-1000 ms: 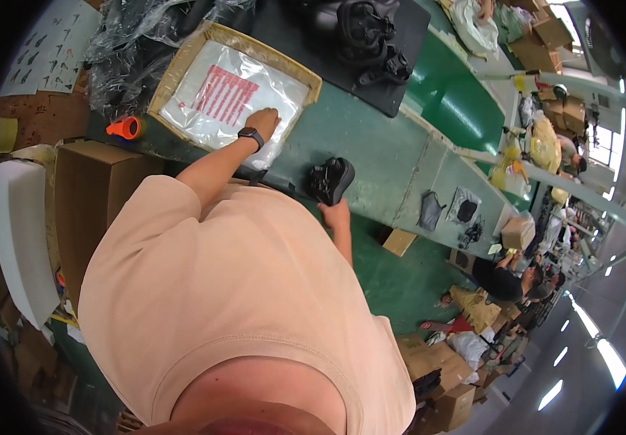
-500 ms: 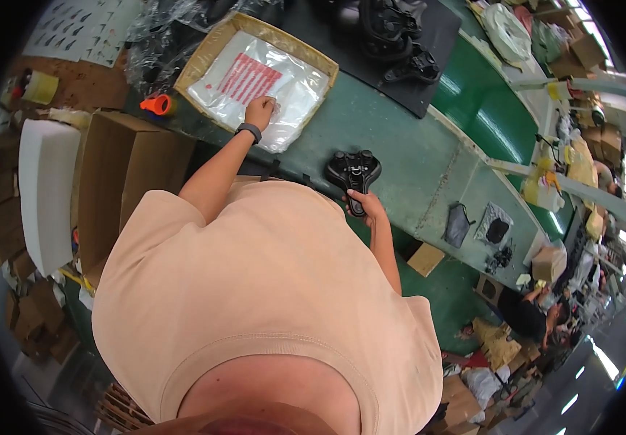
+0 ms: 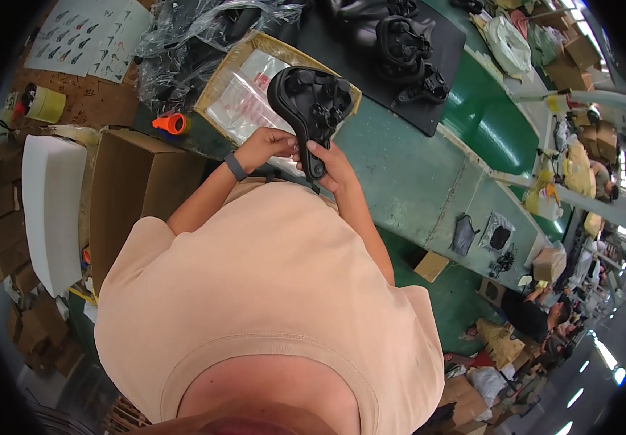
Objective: Packing bicycle saddles into individual plastic bags at a manufacturing workstation.
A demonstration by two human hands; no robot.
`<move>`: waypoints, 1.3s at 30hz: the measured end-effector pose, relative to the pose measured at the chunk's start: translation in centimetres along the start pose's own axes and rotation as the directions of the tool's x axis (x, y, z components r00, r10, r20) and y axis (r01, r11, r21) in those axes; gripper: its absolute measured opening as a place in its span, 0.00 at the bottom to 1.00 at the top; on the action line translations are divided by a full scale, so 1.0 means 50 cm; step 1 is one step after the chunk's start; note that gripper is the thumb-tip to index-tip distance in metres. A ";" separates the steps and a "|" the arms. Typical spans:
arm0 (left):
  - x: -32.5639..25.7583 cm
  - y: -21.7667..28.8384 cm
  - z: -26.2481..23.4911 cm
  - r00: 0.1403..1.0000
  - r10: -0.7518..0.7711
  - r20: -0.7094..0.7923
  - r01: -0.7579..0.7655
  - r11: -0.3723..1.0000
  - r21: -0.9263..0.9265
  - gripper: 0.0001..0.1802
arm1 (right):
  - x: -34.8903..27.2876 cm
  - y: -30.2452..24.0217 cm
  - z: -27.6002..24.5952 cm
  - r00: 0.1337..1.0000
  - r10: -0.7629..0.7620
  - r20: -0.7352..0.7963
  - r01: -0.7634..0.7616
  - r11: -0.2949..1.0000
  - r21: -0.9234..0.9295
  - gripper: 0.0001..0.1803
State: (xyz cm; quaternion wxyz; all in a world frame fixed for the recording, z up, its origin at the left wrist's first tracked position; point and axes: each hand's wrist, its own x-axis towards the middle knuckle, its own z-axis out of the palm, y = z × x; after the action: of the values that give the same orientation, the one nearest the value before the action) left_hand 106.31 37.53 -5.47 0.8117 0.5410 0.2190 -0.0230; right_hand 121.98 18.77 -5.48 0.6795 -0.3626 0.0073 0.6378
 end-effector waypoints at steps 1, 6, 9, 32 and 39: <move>-0.012 0.009 -0.021 1.000 0.008 -0.009 -0.008 1.000 -0.015 0.15 | 0.029 -0.009 0.018 0.999 0.039 -0.006 -0.039 0.999 -0.006 0.23; -0.062 0.115 -0.198 0.896 0.023 -0.443 -0.346 0.661 -0.666 0.14 | 0.070 -0.025 0.072 0.993 -0.057 -0.107 0.068 0.993 0.100 0.26; -0.078 0.150 -0.341 0.881 0.019 -0.472 -0.416 0.506 -0.756 0.14 | 0.085 -0.037 0.104 0.975 -0.220 -0.036 0.222 0.944 0.242 0.28; 0.178 0.418 -0.677 0.360 0.563 -0.744 -0.390 0.815 0.428 0.09 | 0.934 -0.535 0.183 0.811 -0.574 -0.115 0.243 0.508 -0.826 0.21; 0.163 0.264 -0.684 0.370 0.292 -0.882 -0.312 0.933 0.178 0.09 | 1.491 -0.712 -0.159 0.876 -0.479 -0.055 -0.116 -0.098 -0.988 0.45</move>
State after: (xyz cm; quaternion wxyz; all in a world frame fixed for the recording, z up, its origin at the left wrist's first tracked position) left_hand 105.97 75.01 -7.99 0.5647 0.4922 0.5138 0.4182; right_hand 170.51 81.70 -29.36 0.2601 -0.8575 -0.3716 0.2427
